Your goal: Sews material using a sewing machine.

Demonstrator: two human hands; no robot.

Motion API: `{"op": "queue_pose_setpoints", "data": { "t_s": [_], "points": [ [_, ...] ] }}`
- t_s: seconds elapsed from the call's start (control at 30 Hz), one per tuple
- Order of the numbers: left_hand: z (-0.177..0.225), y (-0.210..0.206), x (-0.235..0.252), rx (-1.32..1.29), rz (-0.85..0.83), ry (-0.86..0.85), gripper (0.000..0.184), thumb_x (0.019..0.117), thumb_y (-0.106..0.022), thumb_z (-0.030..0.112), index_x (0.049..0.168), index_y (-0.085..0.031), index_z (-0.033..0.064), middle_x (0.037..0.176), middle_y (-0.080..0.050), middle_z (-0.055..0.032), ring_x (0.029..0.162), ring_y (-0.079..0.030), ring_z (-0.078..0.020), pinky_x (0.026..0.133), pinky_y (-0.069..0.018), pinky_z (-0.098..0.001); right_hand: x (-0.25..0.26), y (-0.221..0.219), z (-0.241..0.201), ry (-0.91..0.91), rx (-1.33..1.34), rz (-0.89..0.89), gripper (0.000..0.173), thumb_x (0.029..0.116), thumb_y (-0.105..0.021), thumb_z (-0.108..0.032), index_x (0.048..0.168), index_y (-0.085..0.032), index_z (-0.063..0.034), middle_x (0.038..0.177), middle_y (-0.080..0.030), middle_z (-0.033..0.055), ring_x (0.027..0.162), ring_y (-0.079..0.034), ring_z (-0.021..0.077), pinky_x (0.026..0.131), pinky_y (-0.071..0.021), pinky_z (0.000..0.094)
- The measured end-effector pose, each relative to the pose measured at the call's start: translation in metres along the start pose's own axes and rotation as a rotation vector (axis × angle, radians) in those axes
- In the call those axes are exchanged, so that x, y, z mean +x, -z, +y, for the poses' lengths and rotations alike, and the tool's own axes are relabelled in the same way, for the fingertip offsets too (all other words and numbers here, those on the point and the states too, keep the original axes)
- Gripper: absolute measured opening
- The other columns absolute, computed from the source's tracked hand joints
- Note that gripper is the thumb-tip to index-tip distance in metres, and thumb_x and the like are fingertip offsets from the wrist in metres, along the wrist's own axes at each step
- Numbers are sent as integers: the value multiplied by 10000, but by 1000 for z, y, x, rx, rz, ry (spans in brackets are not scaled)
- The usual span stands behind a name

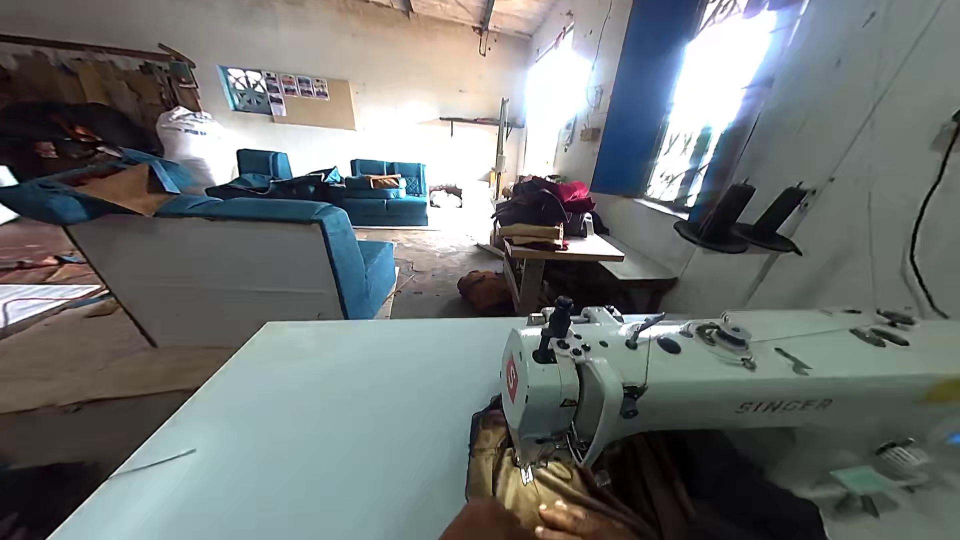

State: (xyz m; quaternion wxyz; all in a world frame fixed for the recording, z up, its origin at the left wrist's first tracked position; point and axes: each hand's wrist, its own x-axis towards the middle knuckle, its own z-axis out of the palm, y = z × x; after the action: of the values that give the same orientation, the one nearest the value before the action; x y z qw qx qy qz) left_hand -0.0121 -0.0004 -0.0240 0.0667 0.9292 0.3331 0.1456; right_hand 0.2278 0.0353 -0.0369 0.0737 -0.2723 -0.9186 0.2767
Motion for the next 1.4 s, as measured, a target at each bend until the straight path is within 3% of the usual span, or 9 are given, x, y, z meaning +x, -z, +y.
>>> {"op": "queue_pose_setpoints", "data": {
  "t_s": [0.07,0.17,0.23,0.33,0.47,0.7,0.9,1.07,1.4],
  "points": [
    [-10,-8,0,26,52,-111,81,847,-692,24,906,-747,13,798,-726,-156,741,-725,-348,656,-574,-524,5,12,15,59,19,-84,443,1034,-537,-115,1471,-548,-45,1558,-479,197,1470,-428,356,1214,-316,527],
    [-17,-13,3,-33,20,-234,71,861,-681,29,881,-740,64,931,-773,-80,975,-745,-261,937,-524,-496,7,12,34,133,41,-136,522,990,-654,-178,1475,-523,-36,1562,-473,193,1465,-429,373,1180,-339,594],
    [-21,-11,4,-155,-72,-241,78,852,-677,-9,893,-735,24,998,-775,-121,1059,-730,-296,1006,-490,-514,5,9,29,103,57,-93,568,974,-680,-192,1481,-501,-5,1557,-468,218,1460,-433,387,1178,-343,591],
    [-27,-3,4,-263,-214,-164,84,852,-674,15,907,-735,-5,958,-755,-168,953,-725,-361,847,-543,-545,2,1,13,4,87,-16,625,965,-691,-205,1500,-461,20,1570,-441,237,1462,-426,397,1181,-338,591],
    [-34,13,6,-381,-340,-31,156,883,-594,7,938,-735,-28,936,-742,-220,923,-713,-425,801,-512,-597,2,-7,-4,-75,62,50,592,974,-667,-196,1488,-478,28,1572,-444,231,1462,-429,397,1168,-353,589],
    [-38,-2,3,-238,-128,-113,87,879,-643,72,836,-708,35,747,-694,-129,752,-696,-324,707,-533,-490,2,-32,-8,-117,-17,207,524,948,-688,-207,1406,-575,20,1494,-538,231,1401,-503,413,1119,-424,580],
    [-33,-7,6,-238,-190,-67,241,927,-653,25,1138,-755,84,1161,-711,-145,985,-707,-338,759,-588,-497,-2,-28,-13,-179,-31,169,532,987,-645,-272,1426,-565,17,1489,-543,233,1394,-515,406,1116,-428,581],
    [-24,2,5,-274,-210,17,217,1003,-558,60,1016,-770,19,1057,-756,-137,946,-720,-329,794,-571,-487,-3,-21,-16,-201,-41,126,504,1009,-614,-238,1436,-554,21,1500,-534,228,1407,-507,390,1153,-404,537],
    [-36,-9,3,-140,-75,-14,232,916,-613,-27,1001,-796,86,1057,-770,-72,905,-729,-287,716,-595,-441,9,-4,0,-212,-30,27,553,1000,-638,-285,1450,-540,22,1518,-513,232,1442,-461,394,1171,-380,539]
  ]
}}
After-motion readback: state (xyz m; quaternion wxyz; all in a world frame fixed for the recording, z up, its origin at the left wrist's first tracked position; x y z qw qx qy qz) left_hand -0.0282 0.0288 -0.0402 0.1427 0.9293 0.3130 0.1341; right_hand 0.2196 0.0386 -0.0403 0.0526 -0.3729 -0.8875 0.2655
